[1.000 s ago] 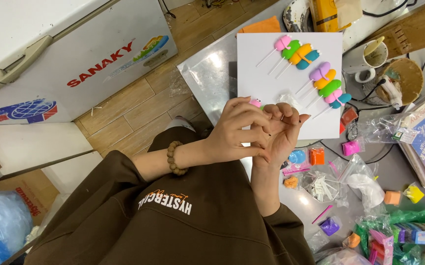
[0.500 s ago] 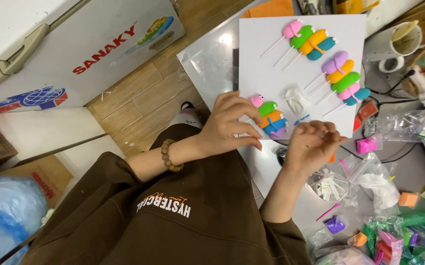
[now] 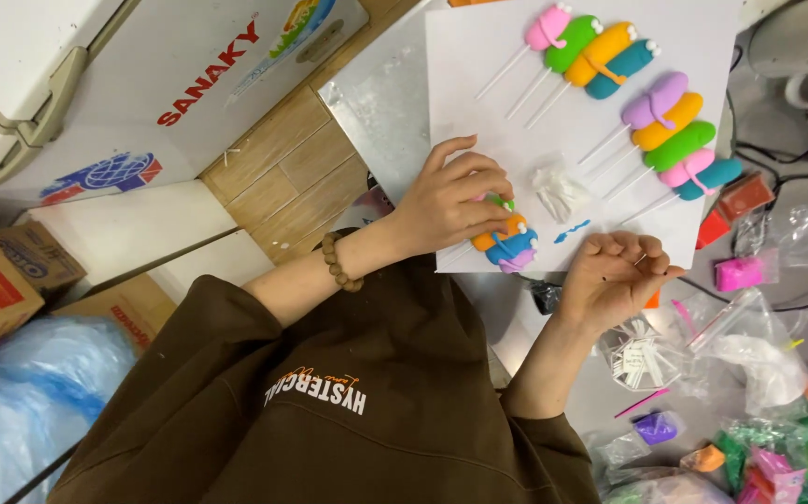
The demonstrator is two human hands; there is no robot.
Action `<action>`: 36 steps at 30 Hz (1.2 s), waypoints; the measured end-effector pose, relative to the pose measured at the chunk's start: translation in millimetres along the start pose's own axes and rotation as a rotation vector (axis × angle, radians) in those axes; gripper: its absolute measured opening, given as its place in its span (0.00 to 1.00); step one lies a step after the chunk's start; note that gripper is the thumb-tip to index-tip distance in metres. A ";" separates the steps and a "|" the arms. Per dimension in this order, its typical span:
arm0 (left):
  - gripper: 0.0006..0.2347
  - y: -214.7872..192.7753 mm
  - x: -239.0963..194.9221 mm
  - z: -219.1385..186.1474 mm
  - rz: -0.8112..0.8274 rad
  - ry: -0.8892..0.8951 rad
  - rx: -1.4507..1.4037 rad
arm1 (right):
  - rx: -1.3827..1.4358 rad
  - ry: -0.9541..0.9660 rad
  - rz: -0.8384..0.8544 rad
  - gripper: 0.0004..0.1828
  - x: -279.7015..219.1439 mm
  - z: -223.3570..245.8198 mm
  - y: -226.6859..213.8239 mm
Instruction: Making colorful caterpillar-like cake toppers using modeling clay.
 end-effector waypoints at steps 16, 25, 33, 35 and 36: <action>0.06 28.1 9.1 -8.9 0.158 -0.011 -0.023 | 0.004 -0.037 0.013 0.17 -14.9 -11.0 -1.9; 0.06 21.6 13.4 -6.4 0.191 -0.048 -0.012 | 0.031 -0.013 0.017 0.17 -17.3 -13.8 -0.5; 0.06 18.5 19.1 -7.0 0.243 0.009 0.078 | 0.027 -0.013 0.013 0.17 -17.9 -15.2 1.4; 0.09 16.8 17.9 -8.3 0.240 0.028 0.099 | 0.030 -0.014 0.015 0.19 -17.7 -14.4 -0.5; 0.12 16.0 17.5 -9.0 0.236 0.045 0.120 | 0.031 -0.013 0.017 0.20 -17.5 -13.9 -1.4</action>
Point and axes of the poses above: each hand's wrist, its own x-axis towards the middle knuckle, its own y-axis out of the palm, z = x × y, the point moved 1 cm from there along x, towards the middle knuckle, and after that the axes turned 14 degrees about -y, right-handed, at the moved point
